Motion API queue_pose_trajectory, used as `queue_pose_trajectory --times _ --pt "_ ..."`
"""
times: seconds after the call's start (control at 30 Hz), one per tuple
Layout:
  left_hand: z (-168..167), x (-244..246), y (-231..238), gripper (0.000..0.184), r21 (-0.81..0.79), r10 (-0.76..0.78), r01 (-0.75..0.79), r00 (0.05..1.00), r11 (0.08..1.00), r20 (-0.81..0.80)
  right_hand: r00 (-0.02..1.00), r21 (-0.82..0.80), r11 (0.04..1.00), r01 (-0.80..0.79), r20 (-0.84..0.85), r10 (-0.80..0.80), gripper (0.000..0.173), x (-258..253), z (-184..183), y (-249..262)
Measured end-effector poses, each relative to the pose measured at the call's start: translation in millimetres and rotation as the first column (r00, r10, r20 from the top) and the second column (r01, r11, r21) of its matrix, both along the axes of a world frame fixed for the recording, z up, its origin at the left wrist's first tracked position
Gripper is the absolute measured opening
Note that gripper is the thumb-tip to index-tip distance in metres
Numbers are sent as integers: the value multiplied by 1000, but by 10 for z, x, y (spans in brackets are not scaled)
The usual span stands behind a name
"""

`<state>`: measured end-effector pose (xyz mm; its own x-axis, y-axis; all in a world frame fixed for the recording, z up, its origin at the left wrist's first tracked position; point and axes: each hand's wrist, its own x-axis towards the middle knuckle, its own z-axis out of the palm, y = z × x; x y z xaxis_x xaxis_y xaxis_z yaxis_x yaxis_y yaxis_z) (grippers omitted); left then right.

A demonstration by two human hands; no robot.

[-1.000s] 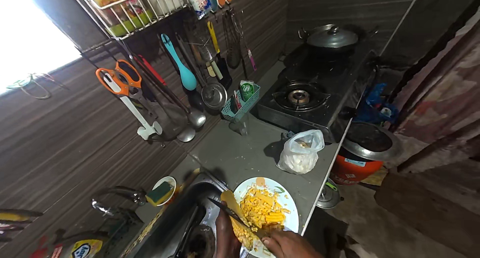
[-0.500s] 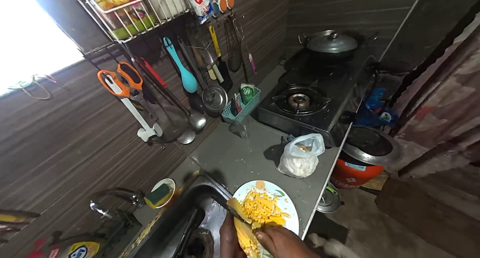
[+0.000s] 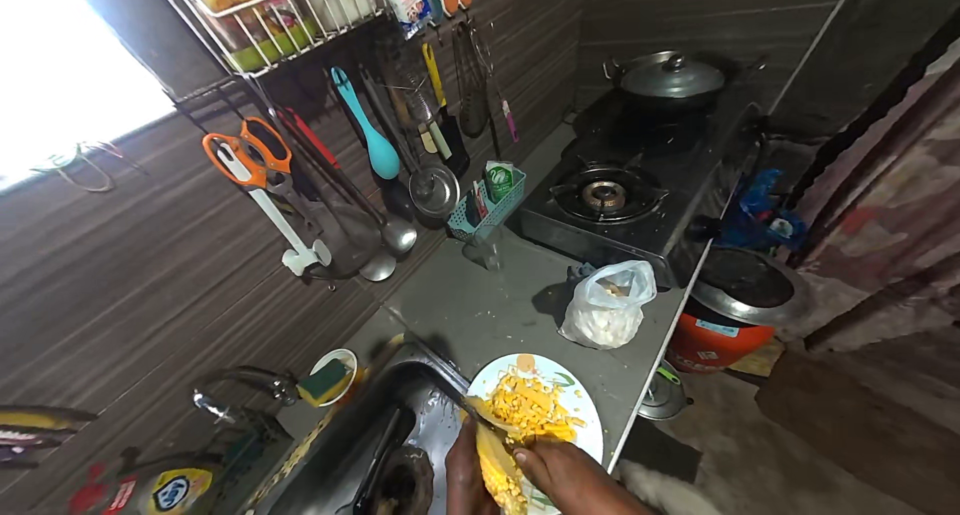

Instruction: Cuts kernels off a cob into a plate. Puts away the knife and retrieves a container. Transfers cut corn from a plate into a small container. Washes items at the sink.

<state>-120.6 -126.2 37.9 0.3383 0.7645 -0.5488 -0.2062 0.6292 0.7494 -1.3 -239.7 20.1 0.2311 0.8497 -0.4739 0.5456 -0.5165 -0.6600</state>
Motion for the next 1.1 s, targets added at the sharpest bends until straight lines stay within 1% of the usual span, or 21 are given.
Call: queue_pose_trajectory --times 0.13,0.3,0.37,0.5,0.6,0.7,0.9,1.0,1.1 --pt "2 -50 129 35 16 41 -41 999 999 -34 999 -7 1000 -12 -39 12 80 -40 -18 -79" --pt "5 -64 71 35 47 62 -60 997 997 -47 998 -20 1000 -12 -55 11 80 -33 1 -28" --pt "57 -68 10 36 28 48 -46 996 999 -76 998 -10 1000 4 -63 -4 80 -42 16 6" --pt "75 -108 -69 36 18 30 -28 995 999 -90 998 -6 1000 -13 -64 13 79 -60 68 54" --pt "40 -133 -182 38 -28 -24 21 991 999 -133 998 -17 1000 -7 -64 5 78 -52 62 84" --pt "26 -147 -208 39 -52 -32 26 993 998 -110 998 -13 1000 -5 -70 4 79 -38 57 87" --pt "119 -171 -151 36 -52 -19 15 997 999 -72 997 34 999 -7 -77 10 76 -40 91 59" --pt "170 -177 -49 37 -32 -2 1 999 999 -46 998 -6 1000 -22 -59 22 76 -65 120 -49" --pt "140 -166 -97 39 -50 -24 21 998 999 -59 1000 -47 999 -16 -18 15 78 -50 123 -58"
